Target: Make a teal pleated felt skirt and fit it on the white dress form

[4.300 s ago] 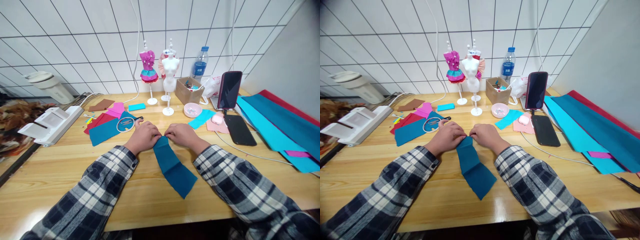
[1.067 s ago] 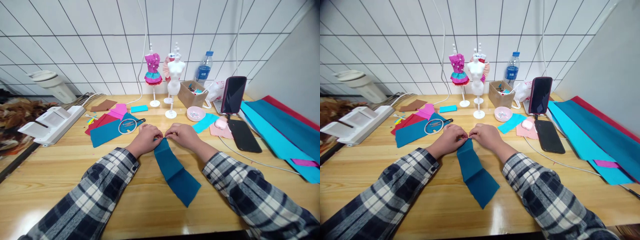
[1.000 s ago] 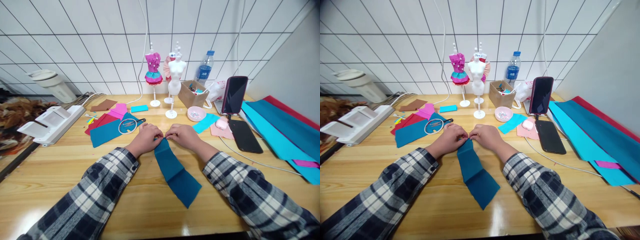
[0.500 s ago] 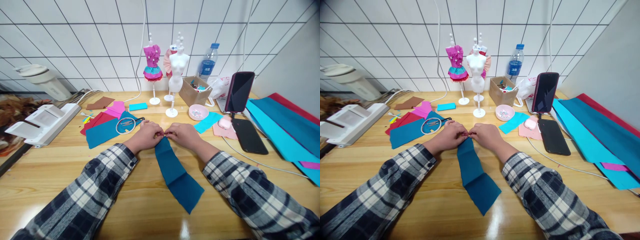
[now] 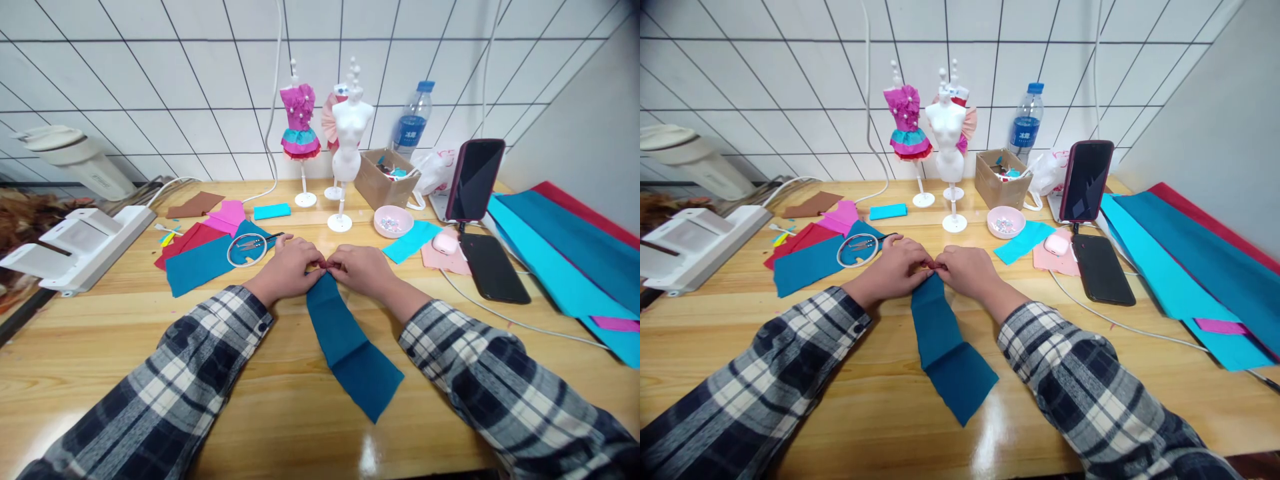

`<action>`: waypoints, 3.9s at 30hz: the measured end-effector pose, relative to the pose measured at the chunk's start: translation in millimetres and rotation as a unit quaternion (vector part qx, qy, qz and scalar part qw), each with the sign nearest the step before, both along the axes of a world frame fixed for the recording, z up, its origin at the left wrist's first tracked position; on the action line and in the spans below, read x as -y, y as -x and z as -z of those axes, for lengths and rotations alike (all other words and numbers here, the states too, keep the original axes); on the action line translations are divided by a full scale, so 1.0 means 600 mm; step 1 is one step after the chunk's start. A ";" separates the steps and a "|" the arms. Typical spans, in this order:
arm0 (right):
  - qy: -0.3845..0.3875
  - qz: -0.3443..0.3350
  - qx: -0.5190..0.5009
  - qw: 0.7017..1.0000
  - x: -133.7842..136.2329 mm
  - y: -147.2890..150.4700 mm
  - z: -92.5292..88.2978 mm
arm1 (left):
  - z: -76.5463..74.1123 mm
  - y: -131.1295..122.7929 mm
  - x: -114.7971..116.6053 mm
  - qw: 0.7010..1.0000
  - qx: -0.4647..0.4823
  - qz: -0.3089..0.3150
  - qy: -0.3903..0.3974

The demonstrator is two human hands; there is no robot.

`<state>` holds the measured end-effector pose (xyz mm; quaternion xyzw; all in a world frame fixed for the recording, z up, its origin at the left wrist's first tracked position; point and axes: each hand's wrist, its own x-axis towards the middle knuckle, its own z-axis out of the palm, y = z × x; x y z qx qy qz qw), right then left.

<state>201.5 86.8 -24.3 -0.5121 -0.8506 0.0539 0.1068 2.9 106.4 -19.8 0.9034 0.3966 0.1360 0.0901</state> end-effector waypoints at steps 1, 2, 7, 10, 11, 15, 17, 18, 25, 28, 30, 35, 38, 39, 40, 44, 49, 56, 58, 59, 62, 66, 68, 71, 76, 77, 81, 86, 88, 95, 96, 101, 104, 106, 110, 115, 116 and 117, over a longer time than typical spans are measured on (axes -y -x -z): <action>-0.002 0.001 -0.001 1.000 0.000 0.001 0.002 | 0.000 0.000 0.000 1.000 0.001 -0.001 -0.006; -0.004 0.001 -0.002 1.000 0.000 0.001 0.003 | 0.001 -0.001 0.000 1.000 0.002 -0.003 -0.011; -0.003 0.000 -0.017 1.000 -0.001 -0.001 0.009 | 0.005 -0.005 0.003 1.000 0.001 -0.017 -0.021; 0.014 -0.010 -0.045 0.999 -0.005 -0.010 0.009 | 0.003 -0.008 0.006 1.000 -0.006 -0.014 -0.026; 0.025 -0.012 -0.059 0.998 -0.006 -0.013 0.009 | 0.002 -0.009 0.007 0.999 -0.008 -0.013 -0.029; 0.058 0.014 -0.120 0.991 -0.008 -0.021 0.008 | 0.001 -0.010 0.010 0.999 -0.005 -0.008 -0.031; 0.051 0.028 -0.129 0.990 -0.006 -0.020 0.008 | 0.003 -0.010 0.009 1.000 -0.001 -0.009 -0.028; 0.044 0.029 -0.125 0.991 -0.004 -0.018 0.007 | 0.004 -0.009 0.008 1.000 0.001 -0.010 -0.028; 0.016 0.018 -0.081 0.996 -0.002 -0.008 0.007 | 0.006 -0.007 0.006 0.999 0.006 -0.013 -0.031; 0.014 0.021 -0.074 0.997 -0.002 -0.007 0.009 | 0.000 -0.003 0.006 0.999 -0.001 -0.013 -0.039; 0.009 0.023 -0.072 0.997 0.000 -0.008 0.011 | -0.004 0.001 0.006 0.999 -0.010 -0.011 -0.047; -0.023 -0.007 -0.061 0.998 0.007 -0.017 0.020 | -0.012 0.008 0.008 0.998 -0.038 0.003 -0.051; -0.029 -0.016 -0.063 0.997 0.012 -0.025 0.022 | -0.012 0.010 0.011 0.997 -0.048 0.013 -0.060; -0.030 -0.012 -0.064 0.997 0.013 -0.027 0.022 | -0.012 0.011 0.012 0.997 -0.048 0.015 -0.064; -0.031 -0.006 -0.064 0.997 0.014 -0.028 0.022 | -0.012 0.012 0.013 0.997 -0.046 0.017 -0.067; -0.043 0.013 -0.066 0.997 0.017 -0.024 0.021 | -0.011 0.016 0.014 0.997 -0.039 0.016 -0.072; -0.040 0.008 -0.055 0.998 0.017 -0.016 0.018 | -0.008 0.017 0.014 0.997 -0.031 0.009 -0.074; -0.033 -0.011 -0.002 0.999 0.023 -0.016 0.008 | -0.010 0.018 0.018 0.991 -0.038 0.032 -0.123; -0.035 -0.020 0.017 0.999 0.026 -0.017 0.003 | -0.010 0.020 0.019 0.987 -0.063 0.057 -0.134; -0.035 -0.029 0.028 0.999 0.029 -0.018 -0.001 | -0.010 0.022 0.019 0.985 -0.075 0.067 -0.138; -0.029 -0.065 0.068 0.995 0.036 -0.019 -0.011 | -0.011 0.029 0.018 0.982 -0.093 0.083 -0.142; -0.021 -0.094 0.092 0.991 0.041 -0.020 -0.018 | -0.012 0.035 0.018 0.988 -0.080 0.064 -0.117; -0.011 -0.076 0.054 0.996 0.037 -0.022 -0.016 | -0.012 0.034 0.018 0.992 -0.068 0.047 -0.098; -0.007 0.025 -0.068 0.997 0.027 -0.021 -0.010 | -0.010 0.031 0.020 0.993 -0.062 0.038 -0.091; 0.040 0.099 -0.111 0.988 0.011 0.003 -0.002 | -0.012 0.029 0.030 0.994 -0.056 0.026 -0.087; 0.051 0.100 -0.101 0.988 0.010 0.009 -0.001 | -0.013 0.029 0.032 0.995 -0.055 0.023 -0.081; 0.080 0.085 -0.086 0.989 0.010 0.018 -0.001 | -0.013 0.024 0.036 0.997 -0.014 -0.023 -0.066; 0.039 0.028 -0.107 0.993 0.023 0.005 -0.002 | -0.001 0.018 0.031 0.995 0.034 -0.089 0.013; 0.018 0.012 -0.117 0.993 0.028 -0.001 -0.002 | 0.003 0.019 0.029 0.996 0.027 -0.078 0.039; 0.052 0.049 -0.120 0.990 0.030 -0.003 -0.001 | 0.003 0.021 0.033 0.995 0.019 -0.087 0.048; 0.056 0.047 -0.112 0.991 0.029 0.000 0.000 | 0.003 0.021 0.034 0.995 0.018 -0.084 0.044; 0.056 0.025 -0.093 0.994 0.030 0.005 0.001 | 0.003 0.022 0.035 0.996 0.034 -0.069 0.039; 0.012 -0.004 -0.105 0.994 0.037 -0.002 -0.004 | 0.004 0.025 0.033 0.996 0.051 -0.063 0.043; -0.016 -0.010 -0.115 0.993 0.042 -0.008 -0.007 | 0.003 0.027 0.032 0.995 0.055 -0.069 0.045; -0.030 -0.005 -0.152 0.988 0.043 -0.012 -0.009 | -0.006 0.027 0.038 0.995 0.059 -0.074 0.018; -0.021 -0.007 -0.167 0.986 0.037 -0.014 -0.010 | -0.012 0.018 0.046 0.995 0.078 -0.056 0.004; -0.024 -0.010 -0.169 0.985 0.036 -0.015 -0.010 | -0.012 0.016 0.046 0.996 0.077 -0.054 0.003; -0.026 -0.014 -0.170 0.985 0.036 -0.016 -0.011 | -0.012 0.016 0.045 0.996 0.076 -0.052 0.001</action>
